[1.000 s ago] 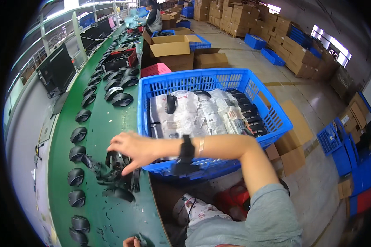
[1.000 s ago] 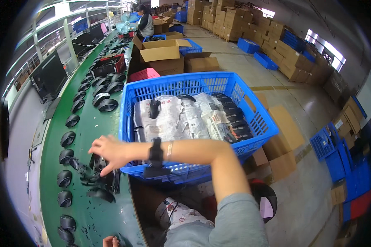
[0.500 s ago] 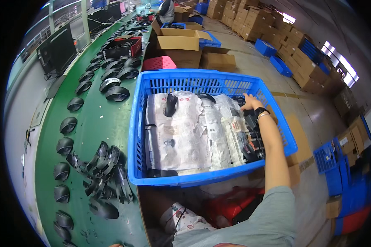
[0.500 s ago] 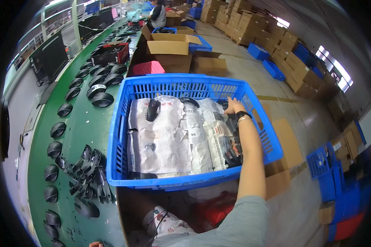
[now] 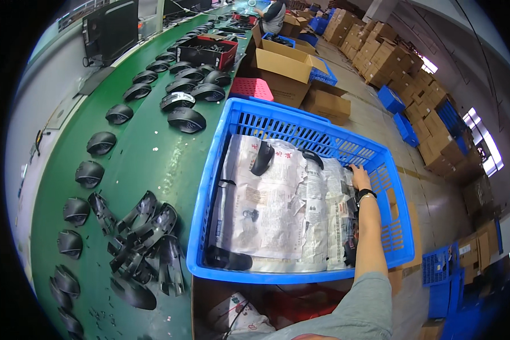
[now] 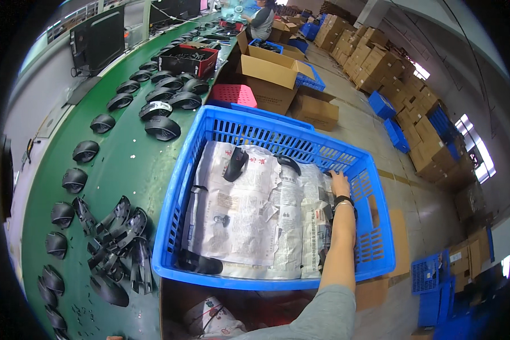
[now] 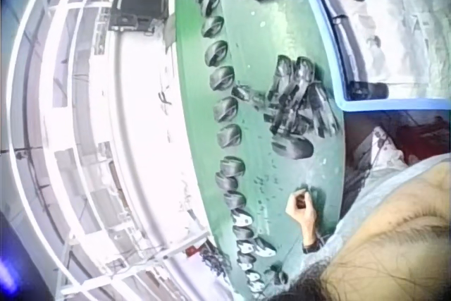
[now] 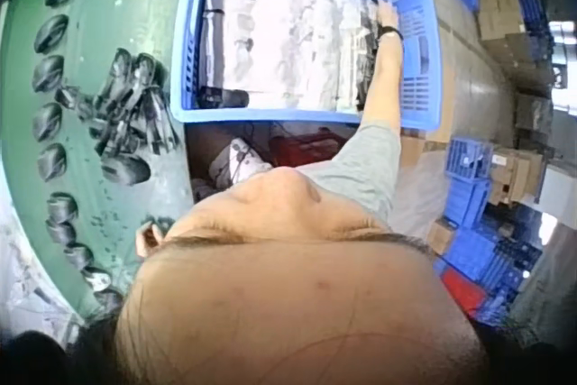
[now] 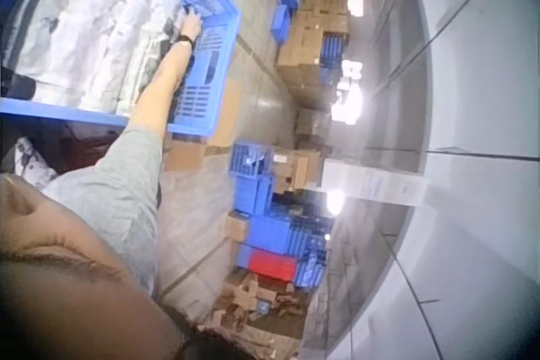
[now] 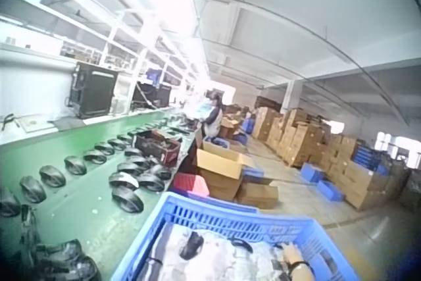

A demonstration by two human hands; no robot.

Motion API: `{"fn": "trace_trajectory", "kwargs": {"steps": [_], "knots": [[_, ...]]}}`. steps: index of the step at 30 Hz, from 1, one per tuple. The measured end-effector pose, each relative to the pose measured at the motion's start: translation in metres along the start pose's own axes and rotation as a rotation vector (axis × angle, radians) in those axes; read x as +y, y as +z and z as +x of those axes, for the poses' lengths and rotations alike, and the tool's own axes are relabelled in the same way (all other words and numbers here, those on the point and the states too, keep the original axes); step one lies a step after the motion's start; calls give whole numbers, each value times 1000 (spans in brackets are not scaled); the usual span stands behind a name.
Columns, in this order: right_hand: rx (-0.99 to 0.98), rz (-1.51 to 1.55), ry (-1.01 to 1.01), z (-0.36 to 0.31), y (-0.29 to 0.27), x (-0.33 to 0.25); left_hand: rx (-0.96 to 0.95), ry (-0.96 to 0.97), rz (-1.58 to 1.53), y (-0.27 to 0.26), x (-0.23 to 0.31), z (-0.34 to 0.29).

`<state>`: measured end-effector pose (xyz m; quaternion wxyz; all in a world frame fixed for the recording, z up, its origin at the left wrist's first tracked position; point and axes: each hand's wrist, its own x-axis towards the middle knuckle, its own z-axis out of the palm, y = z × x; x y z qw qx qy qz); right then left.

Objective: The person assembles computer mice by hand at a factory workstation. They pick up mouse shells and internal units, snap the halves together, and place the finished products in a line on the table. The person also retrieves parts from a blue basket and organizes the workspace.

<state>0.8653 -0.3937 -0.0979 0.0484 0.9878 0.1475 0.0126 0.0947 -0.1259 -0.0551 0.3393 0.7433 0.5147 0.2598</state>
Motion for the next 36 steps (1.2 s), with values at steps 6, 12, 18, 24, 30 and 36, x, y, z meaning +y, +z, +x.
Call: {"fn": "trace_trajectory", "kwargs": {"steps": [6, 12, 18, 24, 30, 36], "knots": [[25, 160, -177, -1, -22, 23, -63, 52, 14, -7, -2, -1], [64, 118, -280, -26, -60, 61, -98, 25, 19, -4, -2, 10], [-248, 119, -401, -46, -65, 67, 13, -7, -13, 2, 9, 4], [-419, 193, -285, -45, -88, 56, 34, -29, -75, 1, 0, 2], [-401, -82, -234, -34, -42, 76, -26, 8, -42, 0, 5, 7], [-423, -143, -333, -36, -38, 73, -44, 13, -17, 1, 10, 6]]}}
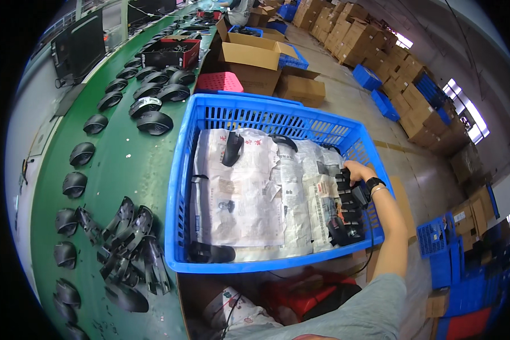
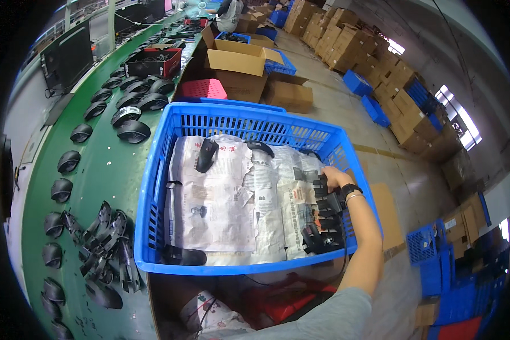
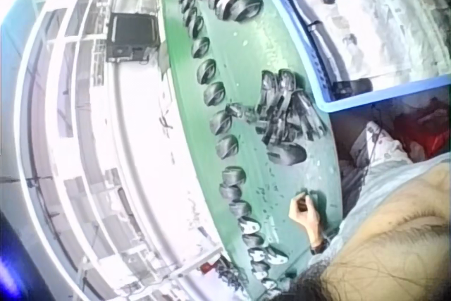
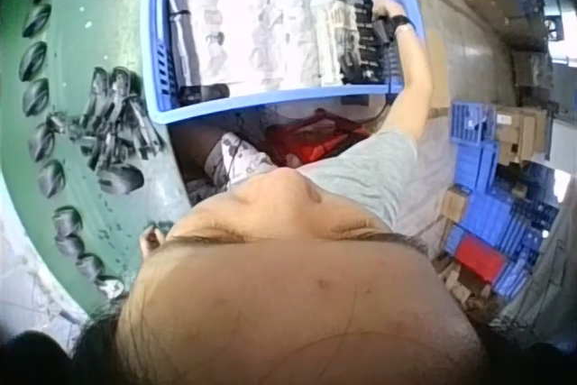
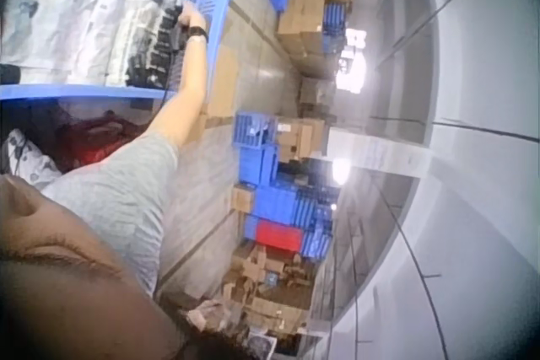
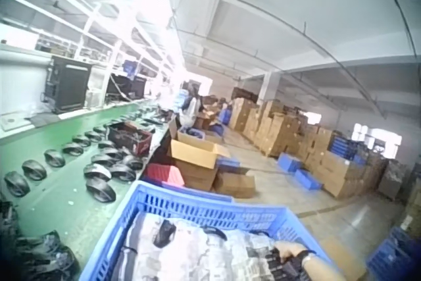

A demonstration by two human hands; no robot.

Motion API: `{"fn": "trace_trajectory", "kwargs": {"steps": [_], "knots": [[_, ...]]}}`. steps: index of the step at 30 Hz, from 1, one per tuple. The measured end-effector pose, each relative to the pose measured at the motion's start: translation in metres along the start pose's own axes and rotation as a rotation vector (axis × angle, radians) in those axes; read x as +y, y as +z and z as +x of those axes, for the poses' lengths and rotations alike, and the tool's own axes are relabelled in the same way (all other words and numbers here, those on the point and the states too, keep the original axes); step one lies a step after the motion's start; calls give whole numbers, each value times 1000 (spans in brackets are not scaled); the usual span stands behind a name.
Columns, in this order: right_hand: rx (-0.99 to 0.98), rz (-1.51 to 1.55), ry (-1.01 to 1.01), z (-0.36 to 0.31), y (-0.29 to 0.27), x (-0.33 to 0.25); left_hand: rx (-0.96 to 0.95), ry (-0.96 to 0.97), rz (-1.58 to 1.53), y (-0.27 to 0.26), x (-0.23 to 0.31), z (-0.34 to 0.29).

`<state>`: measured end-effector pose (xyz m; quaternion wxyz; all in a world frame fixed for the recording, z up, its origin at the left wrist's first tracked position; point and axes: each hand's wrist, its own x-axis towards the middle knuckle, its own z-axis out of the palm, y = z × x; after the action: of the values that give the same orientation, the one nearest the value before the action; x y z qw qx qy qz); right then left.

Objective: The person assembles computer mice by hand at a factory workstation. They pick up mouse shells and internal units, snap the halves together, and place the finished products in a line on the table. The person also retrieves parts from a blue basket and organizes the workspace.

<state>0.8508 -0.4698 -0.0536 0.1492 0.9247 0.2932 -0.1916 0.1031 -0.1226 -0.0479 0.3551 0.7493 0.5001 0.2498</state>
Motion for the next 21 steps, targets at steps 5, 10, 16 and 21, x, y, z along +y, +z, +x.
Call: {"fn": "trace_trajectory", "kwargs": {"steps": [5, 10, 16, 21], "knots": [[-66, 85, -13, -16, -20, -22, 11, -6, 19, -3, 1, -4], [-29, 163, -25, -38, 0, -17, -32, 13, 24, -3, 3, 5], [-111, 242, 2, -45, -6, -21, -37, 15, 19, -6, 1, -1], [-305, 353, -50, -52, 4, 0, -61, 26, 13, -7, -2, 1]]}}
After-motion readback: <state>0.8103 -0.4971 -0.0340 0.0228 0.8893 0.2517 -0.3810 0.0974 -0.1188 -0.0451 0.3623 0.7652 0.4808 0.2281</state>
